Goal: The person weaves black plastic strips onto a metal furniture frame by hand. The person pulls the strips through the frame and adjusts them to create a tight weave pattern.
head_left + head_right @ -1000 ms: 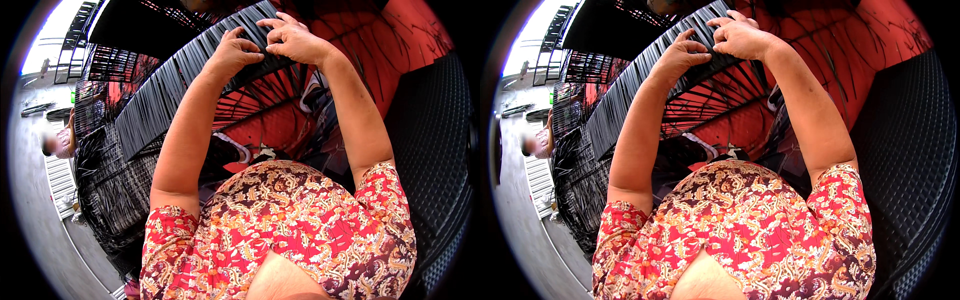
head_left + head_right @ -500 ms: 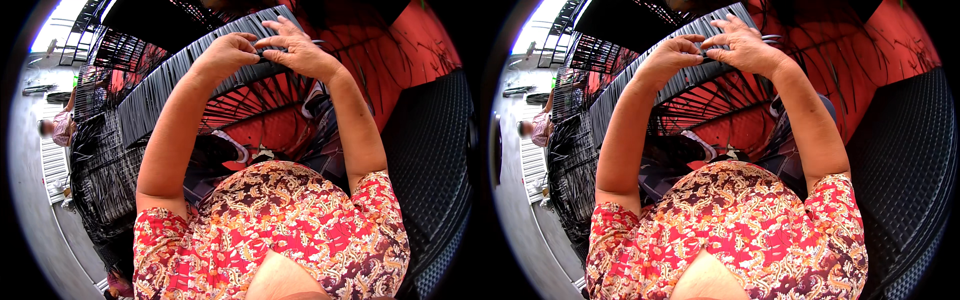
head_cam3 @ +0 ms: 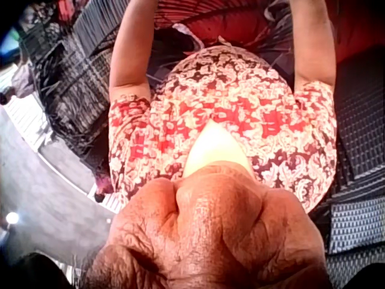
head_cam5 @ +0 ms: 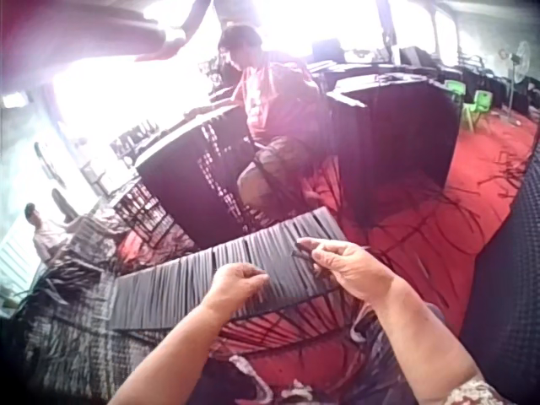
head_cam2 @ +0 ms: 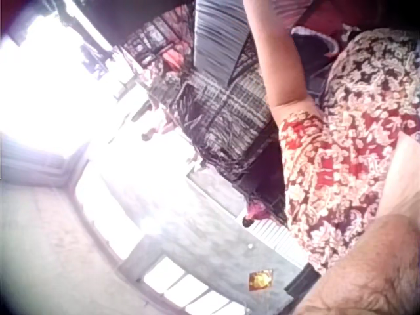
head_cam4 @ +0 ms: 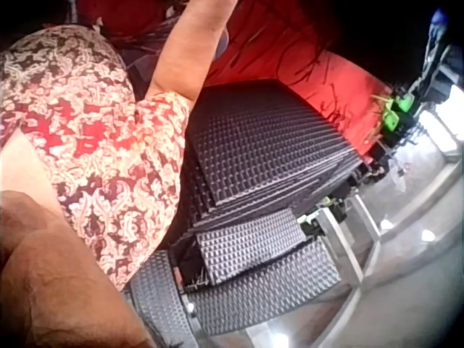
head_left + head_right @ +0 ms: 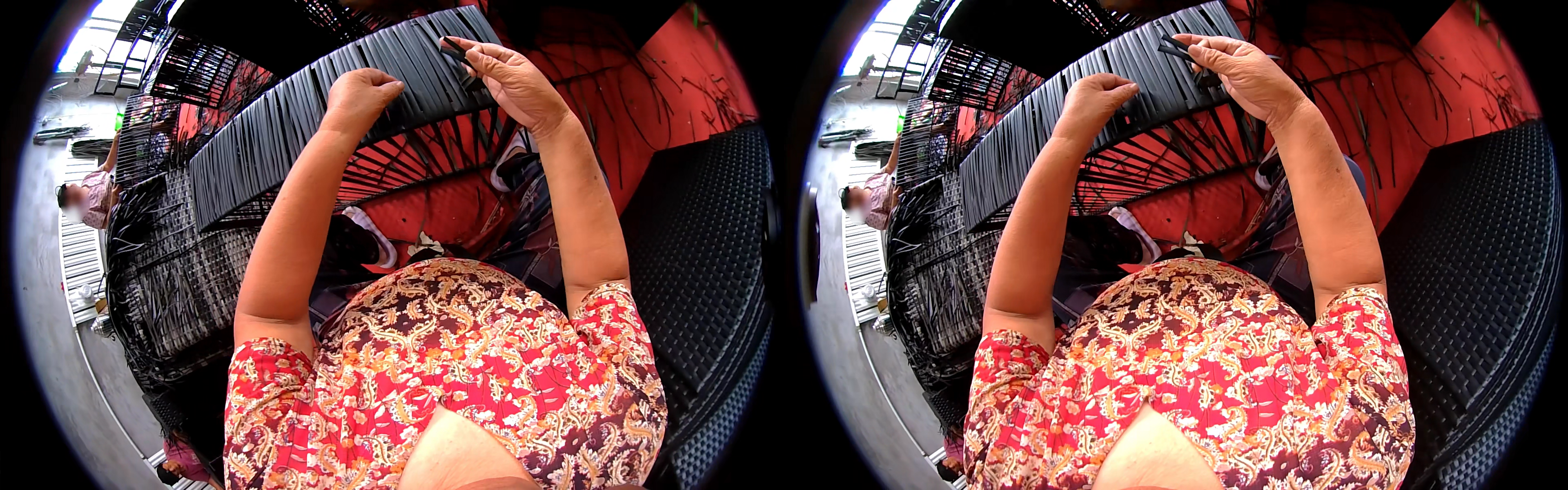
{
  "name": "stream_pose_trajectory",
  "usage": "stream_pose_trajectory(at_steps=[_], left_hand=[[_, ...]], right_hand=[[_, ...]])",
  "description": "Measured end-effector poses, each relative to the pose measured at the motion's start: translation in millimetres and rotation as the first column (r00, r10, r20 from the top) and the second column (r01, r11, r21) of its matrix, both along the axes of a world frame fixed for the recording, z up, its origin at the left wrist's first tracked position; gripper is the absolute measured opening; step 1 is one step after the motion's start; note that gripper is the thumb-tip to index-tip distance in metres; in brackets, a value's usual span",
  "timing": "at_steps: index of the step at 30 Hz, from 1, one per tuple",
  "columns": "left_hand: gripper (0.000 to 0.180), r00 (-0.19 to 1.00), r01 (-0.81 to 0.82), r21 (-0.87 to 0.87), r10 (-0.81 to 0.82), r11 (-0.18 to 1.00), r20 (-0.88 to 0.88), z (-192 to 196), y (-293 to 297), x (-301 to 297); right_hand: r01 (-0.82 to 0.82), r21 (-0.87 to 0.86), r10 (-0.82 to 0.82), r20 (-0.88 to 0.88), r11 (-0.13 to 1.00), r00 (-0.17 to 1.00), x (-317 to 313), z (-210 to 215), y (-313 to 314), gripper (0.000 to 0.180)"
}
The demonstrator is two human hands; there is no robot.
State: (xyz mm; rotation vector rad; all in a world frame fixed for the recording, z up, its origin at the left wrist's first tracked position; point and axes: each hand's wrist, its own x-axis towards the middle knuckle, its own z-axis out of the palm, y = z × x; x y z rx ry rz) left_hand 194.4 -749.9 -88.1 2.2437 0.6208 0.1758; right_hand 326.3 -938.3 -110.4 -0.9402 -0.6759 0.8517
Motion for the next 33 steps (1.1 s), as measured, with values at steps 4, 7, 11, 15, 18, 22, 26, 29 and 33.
stream_pose_trajectory(at_steps=[4,7,11,15,18,22,26,29,33], left_hand=[[0.028,0.990,0.004,0.171,0.020,0.985,-0.141,1.9,-8.0,20.8],[0.032,0.970,0.069,0.243,-0.008,0.968,-0.245,2.5,-3.9,32.2],[0.029,0.969,-0.022,0.036,0.031,0.999,-0.245,-1.5,8.6,36.3],[0.023,0.973,-0.135,-0.190,0.094,0.972,-0.213,8.0,-0.1,26.4],[0.017,0.980,-0.151,-0.417,0.080,0.896,-0.184,12.7,2.7,20.8],[0.013,0.950,-0.303,-0.691,0.149,0.656,-0.275,13.5,7.0,19.5],[0.014,0.957,-0.264,-0.642,0.115,0.720,-0.266,15.1,-1.4,18.8],[0.020,0.963,-0.097,-0.328,0.005,0.940,-0.270,16.4,-9.6,23.7],[0.025,0.942,0.026,-0.039,-0.038,0.999,-0.333,12.1,-2.8,31.5]], right_hand=[[-0.005,0.046,0.009,-0.085,0.999,0.996,2.1,-3.1,0.1,0.028],[0.007,0.083,0.000,-0.084,0.997,0.996,-1.2,0.1,2.9,0.026],[0.006,0.080,-0.001,-0.066,0.997,0.998,-2.8,-0.5,2.7,0.025],[-0.014,0.027,0.014,-0.011,1.000,1.000,-3.0,0.0,-1.2,0.027],[-0.004,0.034,0.003,0.007,0.999,1.000,-6.7,4.1,-1.2,0.025],[0.017,0.046,-0.016,-0.022,0.999,1.000,-10.2,6.9,-1.4,0.023],[0.015,0.007,-0.015,-0.045,1.000,0.999,-10.5,7.6,-3.8,0.024],[0.027,0.035,-0.026,-0.018,0.999,1.000,-10.6,6.7,-1.2,0.025],[-0.001,0.032,0.002,-0.025,0.999,1.000,-9.8,4.8,2.3,0.026]])
